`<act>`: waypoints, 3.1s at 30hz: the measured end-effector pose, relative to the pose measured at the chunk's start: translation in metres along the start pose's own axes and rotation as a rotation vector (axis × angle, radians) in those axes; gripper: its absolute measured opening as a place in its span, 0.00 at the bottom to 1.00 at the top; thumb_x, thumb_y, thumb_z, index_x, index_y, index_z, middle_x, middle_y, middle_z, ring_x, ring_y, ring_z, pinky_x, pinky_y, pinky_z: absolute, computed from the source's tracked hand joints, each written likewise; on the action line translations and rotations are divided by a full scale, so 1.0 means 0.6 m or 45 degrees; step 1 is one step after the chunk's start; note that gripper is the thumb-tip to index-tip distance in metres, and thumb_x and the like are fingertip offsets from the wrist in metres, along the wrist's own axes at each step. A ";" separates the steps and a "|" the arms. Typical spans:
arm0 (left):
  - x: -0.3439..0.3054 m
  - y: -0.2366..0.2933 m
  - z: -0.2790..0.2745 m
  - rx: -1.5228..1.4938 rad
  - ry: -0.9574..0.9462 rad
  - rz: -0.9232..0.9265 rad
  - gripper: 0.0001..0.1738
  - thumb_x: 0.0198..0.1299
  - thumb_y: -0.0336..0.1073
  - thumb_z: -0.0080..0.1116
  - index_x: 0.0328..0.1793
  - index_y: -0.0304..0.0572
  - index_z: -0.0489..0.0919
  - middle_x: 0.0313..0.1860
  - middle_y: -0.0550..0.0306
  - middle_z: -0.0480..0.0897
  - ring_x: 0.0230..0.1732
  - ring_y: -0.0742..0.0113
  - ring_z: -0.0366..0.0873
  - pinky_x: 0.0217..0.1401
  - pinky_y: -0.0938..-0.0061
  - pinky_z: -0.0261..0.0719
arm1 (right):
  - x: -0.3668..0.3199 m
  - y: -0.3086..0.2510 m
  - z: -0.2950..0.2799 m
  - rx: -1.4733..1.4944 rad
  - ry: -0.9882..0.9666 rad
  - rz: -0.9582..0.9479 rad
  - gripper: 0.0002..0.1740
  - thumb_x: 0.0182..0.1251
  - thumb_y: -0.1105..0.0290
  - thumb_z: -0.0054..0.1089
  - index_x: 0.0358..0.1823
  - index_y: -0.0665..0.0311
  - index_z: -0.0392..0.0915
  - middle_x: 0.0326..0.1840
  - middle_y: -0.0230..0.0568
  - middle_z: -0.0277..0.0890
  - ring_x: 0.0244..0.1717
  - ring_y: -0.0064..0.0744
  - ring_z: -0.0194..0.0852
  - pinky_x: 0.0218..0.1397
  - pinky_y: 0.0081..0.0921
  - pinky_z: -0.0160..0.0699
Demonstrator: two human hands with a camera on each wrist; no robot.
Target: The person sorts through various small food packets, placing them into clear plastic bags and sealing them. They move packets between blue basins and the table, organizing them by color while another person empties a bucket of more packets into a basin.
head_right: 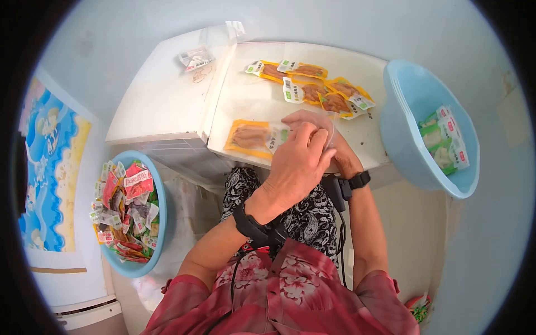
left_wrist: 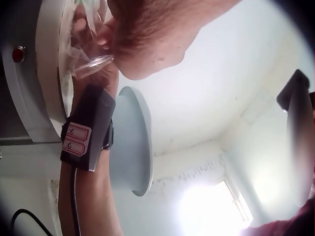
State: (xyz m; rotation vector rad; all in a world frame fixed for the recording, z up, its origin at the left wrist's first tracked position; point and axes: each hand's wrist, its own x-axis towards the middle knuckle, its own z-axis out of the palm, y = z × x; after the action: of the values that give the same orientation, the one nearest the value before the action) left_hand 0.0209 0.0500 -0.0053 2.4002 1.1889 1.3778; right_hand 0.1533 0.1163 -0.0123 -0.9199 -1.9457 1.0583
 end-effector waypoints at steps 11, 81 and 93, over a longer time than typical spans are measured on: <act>0.030 -0.025 -0.011 -0.057 0.192 0.081 0.08 0.62 0.24 0.59 0.47 0.37 0.77 0.39 0.50 0.78 0.43 0.46 0.81 0.41 0.54 0.79 | -0.023 0.039 0.045 0.155 0.236 -0.001 0.16 0.67 0.70 0.66 0.54 0.67 0.79 0.47 0.37 0.83 0.49 0.29 0.74 0.56 0.30 0.78; -0.054 0.035 -0.107 -1.015 -0.417 -0.702 0.18 0.76 0.39 0.58 0.63 0.33 0.79 0.46 0.56 0.87 0.39 0.71 0.86 0.35 0.79 0.84 | -0.254 -0.114 0.016 0.462 0.579 0.228 0.15 0.73 0.68 0.68 0.56 0.67 0.83 0.49 0.33 0.86 0.49 0.17 0.81 0.53 0.20 0.79; -0.030 -0.004 -0.083 0.419 0.162 -0.110 0.25 0.60 0.34 0.72 0.62 0.35 0.78 0.43 0.50 0.79 0.46 0.53 0.80 0.44 0.59 0.78 | -0.241 -0.088 -0.002 0.293 0.985 0.268 0.11 0.76 0.69 0.65 0.52 0.67 0.86 0.47 0.32 0.86 0.47 0.17 0.81 0.51 0.19 0.80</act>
State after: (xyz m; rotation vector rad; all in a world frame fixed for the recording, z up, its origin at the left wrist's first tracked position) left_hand -0.0239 0.0268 0.0100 2.4600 1.6482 1.4230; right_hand 0.2108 -0.0261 -0.0021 -1.1936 -1.0884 0.8372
